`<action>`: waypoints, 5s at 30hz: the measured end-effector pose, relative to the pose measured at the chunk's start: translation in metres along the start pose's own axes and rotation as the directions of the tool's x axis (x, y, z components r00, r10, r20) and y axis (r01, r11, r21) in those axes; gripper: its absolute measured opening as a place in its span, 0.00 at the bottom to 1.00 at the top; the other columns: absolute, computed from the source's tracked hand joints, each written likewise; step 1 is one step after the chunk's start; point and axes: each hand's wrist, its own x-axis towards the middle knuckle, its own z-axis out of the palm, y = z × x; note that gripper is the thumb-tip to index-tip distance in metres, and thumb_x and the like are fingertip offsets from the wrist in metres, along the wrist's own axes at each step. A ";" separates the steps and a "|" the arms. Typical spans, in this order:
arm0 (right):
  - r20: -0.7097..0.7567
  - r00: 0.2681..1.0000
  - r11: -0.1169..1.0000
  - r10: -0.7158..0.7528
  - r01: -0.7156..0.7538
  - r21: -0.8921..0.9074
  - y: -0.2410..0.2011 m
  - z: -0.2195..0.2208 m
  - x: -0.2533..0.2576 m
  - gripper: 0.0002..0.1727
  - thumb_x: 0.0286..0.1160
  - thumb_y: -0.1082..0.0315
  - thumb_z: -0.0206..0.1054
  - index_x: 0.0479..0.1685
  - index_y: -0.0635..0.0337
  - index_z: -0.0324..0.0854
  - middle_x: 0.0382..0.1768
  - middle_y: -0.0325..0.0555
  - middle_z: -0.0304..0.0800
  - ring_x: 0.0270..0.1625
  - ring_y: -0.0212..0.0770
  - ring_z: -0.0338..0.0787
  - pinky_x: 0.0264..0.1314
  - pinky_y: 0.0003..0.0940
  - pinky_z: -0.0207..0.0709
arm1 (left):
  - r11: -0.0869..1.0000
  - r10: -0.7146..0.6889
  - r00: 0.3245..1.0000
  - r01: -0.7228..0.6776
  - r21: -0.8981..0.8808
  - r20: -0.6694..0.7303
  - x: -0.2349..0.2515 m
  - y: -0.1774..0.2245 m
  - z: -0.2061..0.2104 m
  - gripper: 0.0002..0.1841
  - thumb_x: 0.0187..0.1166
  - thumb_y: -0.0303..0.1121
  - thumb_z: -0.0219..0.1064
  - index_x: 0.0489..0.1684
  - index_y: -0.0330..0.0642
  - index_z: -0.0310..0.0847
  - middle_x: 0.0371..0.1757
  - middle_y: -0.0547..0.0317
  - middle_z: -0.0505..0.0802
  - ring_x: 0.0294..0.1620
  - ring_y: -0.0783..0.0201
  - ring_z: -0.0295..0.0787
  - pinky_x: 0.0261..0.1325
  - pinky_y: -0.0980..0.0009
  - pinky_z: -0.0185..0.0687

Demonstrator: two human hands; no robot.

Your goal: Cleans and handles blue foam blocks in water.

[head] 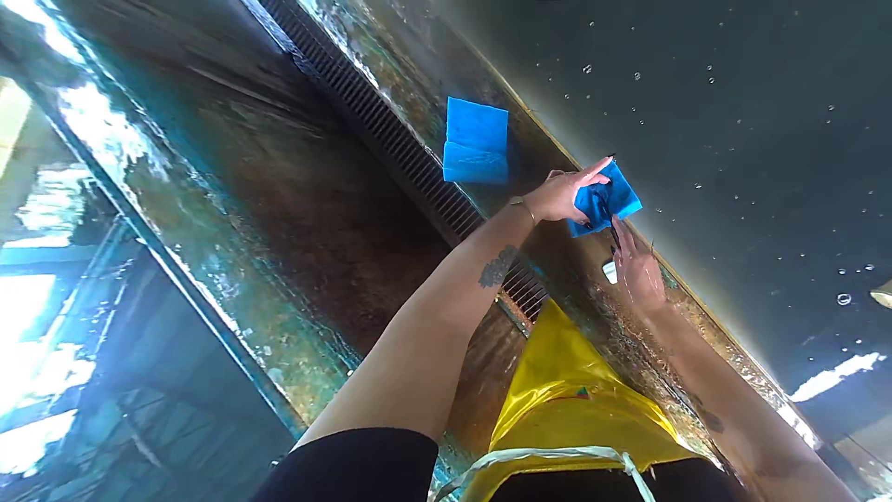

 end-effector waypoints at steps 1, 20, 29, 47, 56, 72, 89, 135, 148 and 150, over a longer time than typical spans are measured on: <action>0.010 1.000 1.000 0.007 -0.007 0.007 0.004 0.000 -0.007 0.35 0.87 0.75 0.55 0.94 0.52 0.55 0.64 0.70 0.84 0.43 0.67 0.93 0.45 0.61 0.87 | 1.000 -0.003 1.000 0.003 -0.003 0.004 0.000 0.001 0.000 0.63 0.60 0.29 0.85 0.98 0.53 0.38 0.87 0.66 0.76 0.88 0.55 0.67 0.86 0.34 0.46; -0.051 0.999 0.997 0.017 -0.013 0.071 0.008 0.005 -0.026 0.32 0.87 0.74 0.55 0.92 0.54 0.60 0.63 0.67 0.85 0.46 0.64 0.93 0.49 0.60 0.87 | 1.000 0.005 1.000 -0.005 -0.001 -0.002 0.000 0.000 0.003 0.63 0.59 0.28 0.85 0.98 0.52 0.38 0.87 0.65 0.76 0.88 0.54 0.66 0.87 0.36 0.47; -0.078 0.997 0.998 -0.014 0.018 0.052 0.018 0.008 -0.051 0.30 0.87 0.73 0.54 0.90 0.58 0.63 0.61 0.67 0.87 0.43 0.61 0.94 0.47 0.55 0.88 | 1.000 -0.009 0.999 0.009 -0.006 0.032 -0.002 0.005 -0.001 0.63 0.60 0.28 0.85 0.98 0.51 0.36 0.88 0.62 0.74 0.90 0.54 0.65 0.87 0.35 0.45; -0.066 0.996 0.996 -0.064 0.068 0.060 -0.002 -0.006 0.012 0.33 0.87 0.74 0.54 0.93 0.52 0.56 0.67 0.69 0.82 0.41 0.66 0.93 0.41 0.62 0.86 | 0.996 -0.005 0.836 -0.046 -0.079 -0.549 -0.019 -0.017 0.032 0.36 0.49 0.34 0.89 0.66 0.44 0.87 0.74 0.43 0.82 0.82 0.42 0.68 0.84 0.43 0.60; -0.069 0.996 0.998 -0.049 0.052 0.035 -0.012 -0.003 0.012 0.35 0.88 0.74 0.53 0.94 0.45 0.55 0.64 0.69 0.83 0.39 0.66 0.93 0.38 0.61 0.86 | 0.933 -0.278 0.803 0.095 -0.347 -0.527 -0.026 0.003 0.034 0.42 0.55 0.31 0.89 0.79 0.41 0.78 0.77 0.38 0.76 0.76 0.50 0.74 0.77 0.60 0.72; -0.036 0.998 0.997 -0.050 0.052 0.055 -0.010 -0.001 -0.007 0.34 0.86 0.75 0.55 0.93 0.53 0.57 0.63 0.69 0.83 0.41 0.66 0.92 0.42 0.62 0.86 | 0.863 -0.423 0.748 0.159 -0.480 -0.512 -0.026 0.021 0.037 0.34 0.62 0.30 0.85 0.74 0.41 0.82 0.77 0.39 0.78 0.77 0.50 0.75 0.78 0.58 0.73; -0.135 0.982 0.989 -0.128 0.137 0.054 -0.010 0.000 0.029 0.32 0.87 0.75 0.54 0.92 0.51 0.61 0.59 0.68 0.86 0.44 0.65 0.93 0.43 0.60 0.87 | 0.683 -0.608 0.650 0.135 -0.718 -0.456 -0.034 0.023 0.057 0.33 0.64 0.26 0.83 0.75 0.48 0.82 0.75 0.44 0.82 0.76 0.52 0.77 0.76 0.54 0.75; -0.100 0.994 0.998 -0.055 0.058 0.026 -0.004 -0.008 0.022 0.32 0.88 0.73 0.52 0.93 0.49 0.59 0.60 0.68 0.86 0.43 0.66 0.93 0.41 0.62 0.86 | 0.996 -0.092 0.992 0.090 -0.024 -0.092 0.003 -0.004 -0.004 0.71 0.53 0.27 0.88 0.98 0.59 0.29 0.89 0.73 0.72 0.97 0.54 0.41 0.85 0.24 0.10; -0.092 0.995 1.000 -0.024 0.024 -0.005 -0.005 -0.003 0.039 0.31 0.87 0.75 0.53 0.91 0.51 0.63 0.60 0.67 0.87 0.47 0.66 0.93 0.46 0.61 0.86 | 0.998 -0.060 0.994 0.062 0.016 -0.090 0.005 -0.004 -0.005 0.70 0.53 0.27 0.88 0.98 0.58 0.31 0.89 0.70 0.72 0.97 0.53 0.42 0.85 0.24 0.10; -0.070 0.998 1.000 0.005 -0.005 0.005 -0.008 -0.002 0.044 0.32 0.86 0.75 0.54 0.91 0.49 0.63 0.62 0.66 0.87 0.50 0.65 0.93 0.50 0.61 0.86 | 0.997 -0.066 0.994 0.068 0.025 -0.083 0.005 -0.004 -0.005 0.70 0.54 0.27 0.88 0.98 0.59 0.31 0.89 0.70 0.71 0.97 0.53 0.42 0.84 0.24 0.10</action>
